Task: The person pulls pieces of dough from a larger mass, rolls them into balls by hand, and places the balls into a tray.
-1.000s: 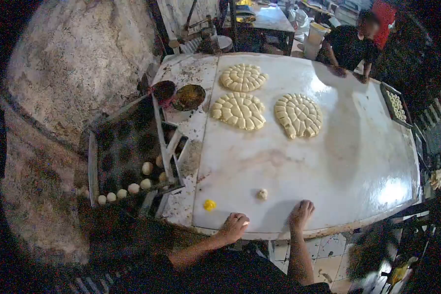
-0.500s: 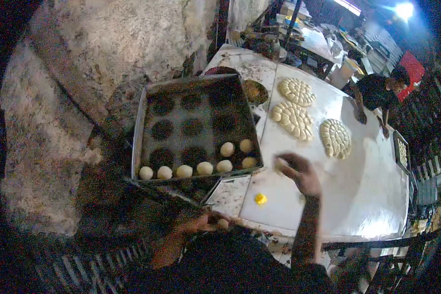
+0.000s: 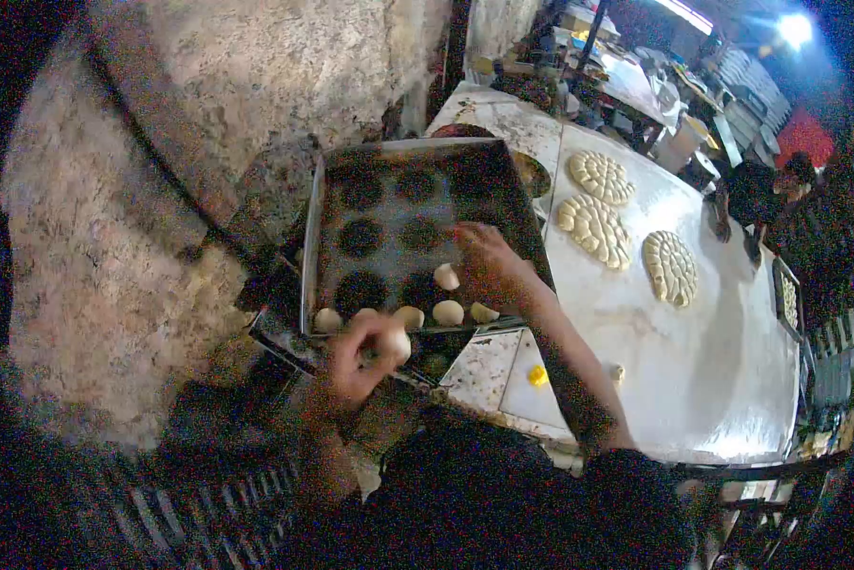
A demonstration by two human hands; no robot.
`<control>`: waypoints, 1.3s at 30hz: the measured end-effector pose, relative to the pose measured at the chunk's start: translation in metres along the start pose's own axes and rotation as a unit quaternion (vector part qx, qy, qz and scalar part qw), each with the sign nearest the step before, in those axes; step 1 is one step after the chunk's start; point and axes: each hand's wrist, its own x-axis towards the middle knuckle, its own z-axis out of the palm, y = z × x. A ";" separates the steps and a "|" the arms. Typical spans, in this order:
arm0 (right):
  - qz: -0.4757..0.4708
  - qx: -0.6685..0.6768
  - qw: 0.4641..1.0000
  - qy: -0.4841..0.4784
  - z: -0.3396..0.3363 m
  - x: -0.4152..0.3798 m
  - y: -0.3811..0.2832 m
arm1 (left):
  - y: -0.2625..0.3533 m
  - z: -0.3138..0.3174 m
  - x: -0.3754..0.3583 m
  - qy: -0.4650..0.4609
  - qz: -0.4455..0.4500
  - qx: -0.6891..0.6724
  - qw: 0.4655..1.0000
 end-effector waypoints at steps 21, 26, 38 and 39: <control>0.628 0.086 0.706 0.316 -0.052 -0.433 0.120 | 0.042 0.322 0.119 -0.183 0.222 -0.045 0.957; 0.537 0.101 0.788 0.284 -0.099 -0.376 0.197 | -0.078 0.470 0.112 -0.233 0.112 0.165 0.952; 0.446 -0.094 0.887 0.068 -0.059 -0.398 0.323 | -0.249 0.473 0.297 0.068 -0.114 0.089 0.987; 0.445 -0.090 0.888 0.070 -0.057 -0.400 0.325 | -0.225 0.470 0.343 0.114 -0.070 0.120 0.984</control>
